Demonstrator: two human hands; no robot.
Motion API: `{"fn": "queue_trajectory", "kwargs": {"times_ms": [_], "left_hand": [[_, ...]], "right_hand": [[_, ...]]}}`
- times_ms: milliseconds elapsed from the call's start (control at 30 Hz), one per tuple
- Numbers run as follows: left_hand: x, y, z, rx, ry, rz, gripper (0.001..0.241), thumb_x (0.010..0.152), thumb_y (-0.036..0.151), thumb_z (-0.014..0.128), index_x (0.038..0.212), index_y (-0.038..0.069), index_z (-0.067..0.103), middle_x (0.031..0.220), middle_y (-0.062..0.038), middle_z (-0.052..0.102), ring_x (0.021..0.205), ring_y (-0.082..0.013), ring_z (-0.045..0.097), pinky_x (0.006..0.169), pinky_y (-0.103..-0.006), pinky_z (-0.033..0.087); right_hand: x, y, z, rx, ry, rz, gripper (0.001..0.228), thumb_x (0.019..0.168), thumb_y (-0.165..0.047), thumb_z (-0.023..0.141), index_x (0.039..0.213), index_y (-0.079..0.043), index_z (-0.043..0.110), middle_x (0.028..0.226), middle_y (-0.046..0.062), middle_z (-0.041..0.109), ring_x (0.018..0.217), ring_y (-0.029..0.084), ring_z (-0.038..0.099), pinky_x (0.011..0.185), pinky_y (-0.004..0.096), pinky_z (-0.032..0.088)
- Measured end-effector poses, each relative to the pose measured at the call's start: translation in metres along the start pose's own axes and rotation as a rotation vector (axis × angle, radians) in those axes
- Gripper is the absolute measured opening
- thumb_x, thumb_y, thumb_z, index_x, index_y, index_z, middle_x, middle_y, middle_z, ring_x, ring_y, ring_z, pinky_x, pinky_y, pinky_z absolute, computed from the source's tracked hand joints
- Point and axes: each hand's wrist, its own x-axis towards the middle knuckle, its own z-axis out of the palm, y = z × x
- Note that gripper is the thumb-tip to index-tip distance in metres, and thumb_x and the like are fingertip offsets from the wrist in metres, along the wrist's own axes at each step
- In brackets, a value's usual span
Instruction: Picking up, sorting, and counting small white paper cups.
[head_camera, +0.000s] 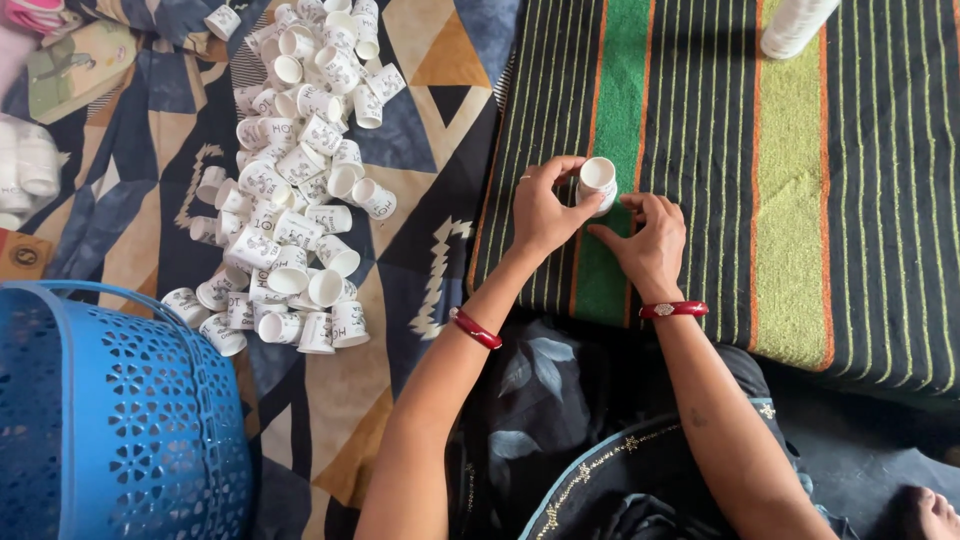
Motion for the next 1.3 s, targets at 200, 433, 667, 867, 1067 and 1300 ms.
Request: {"fn": "queue_trajectory", "kwargs": {"times_ms": [200,433,667,867,1067,1300], "left_hand": [[-0.001,-0.002,0.002,0.025,-0.003,-0.026,0.048,0.068,0.025,0.092,0.110,0.010,0.073,0.095,-0.004,0.075,0.092,-0.0203,0.067,0.084,-0.0359,0.056],[-0.004,-0.004,0.004,0.004,-0.003,-0.057,0.049,0.070,0.027,0.091,0.112,0.010,0.072,0.098,-0.006,0.074,0.095,-0.0207,0.068,0.085,-0.0357,0.057],[0.012,-0.008,-0.059,0.236,-0.007,0.002,0.052,0.075,0.017,0.082,0.123,0.006,0.065,0.107,-0.009,0.075,0.103,-0.0298,0.067,0.092,-0.0420,0.052],[0.036,-0.042,-0.144,1.030,-0.195,-0.006,0.036,0.072,0.006,0.077,0.107,0.007,0.069,0.105,-0.014,0.073,0.118,-0.0345,0.061,0.100,-0.0516,0.044],[0.037,-0.122,-0.205,1.270,-0.247,0.052,0.033,0.070,0.006,0.080,0.102,0.008,0.073,0.113,-0.014,0.070,0.120,-0.0341,0.060,0.101,-0.0529,0.042],[0.035,-0.122,-0.237,1.165,-0.398,-0.018,0.038,0.064,0.004,0.083,0.099,0.010,0.074,0.107,-0.009,0.072,0.115,-0.0301,0.063,0.102,-0.0513,0.044]], "right_hand": [[0.000,0.001,0.001,-0.015,0.003,-0.007,0.053,0.066,-0.028,0.099,0.105,-0.003,0.072,0.094,0.007,0.067,0.088,0.024,0.060,0.082,0.038,0.052],[0.000,0.003,-0.001,-0.009,-0.007,-0.013,0.054,0.066,-0.027,0.099,0.106,-0.003,0.073,0.089,0.006,0.065,0.086,0.023,0.060,0.080,0.038,0.052],[-0.001,0.004,0.000,0.009,-0.012,-0.040,0.053,0.068,-0.027,0.101,0.106,-0.003,0.073,0.091,0.007,0.065,0.085,0.021,0.060,0.077,0.037,0.053],[-0.004,0.010,0.003,-0.001,-0.016,-0.036,0.053,0.070,-0.028,0.102,0.107,-0.003,0.072,0.096,0.008,0.066,0.085,0.020,0.062,0.079,0.035,0.055],[-0.002,0.013,0.004,-0.027,-0.018,-0.046,0.054,0.071,-0.029,0.102,0.107,-0.002,0.073,0.096,0.008,0.067,0.087,0.021,0.062,0.080,0.035,0.055],[-0.003,0.019,0.005,-0.046,-0.013,-0.063,0.052,0.071,-0.031,0.103,0.102,-0.001,0.073,0.096,0.008,0.067,0.086,0.020,0.063,0.080,0.035,0.056]]}}
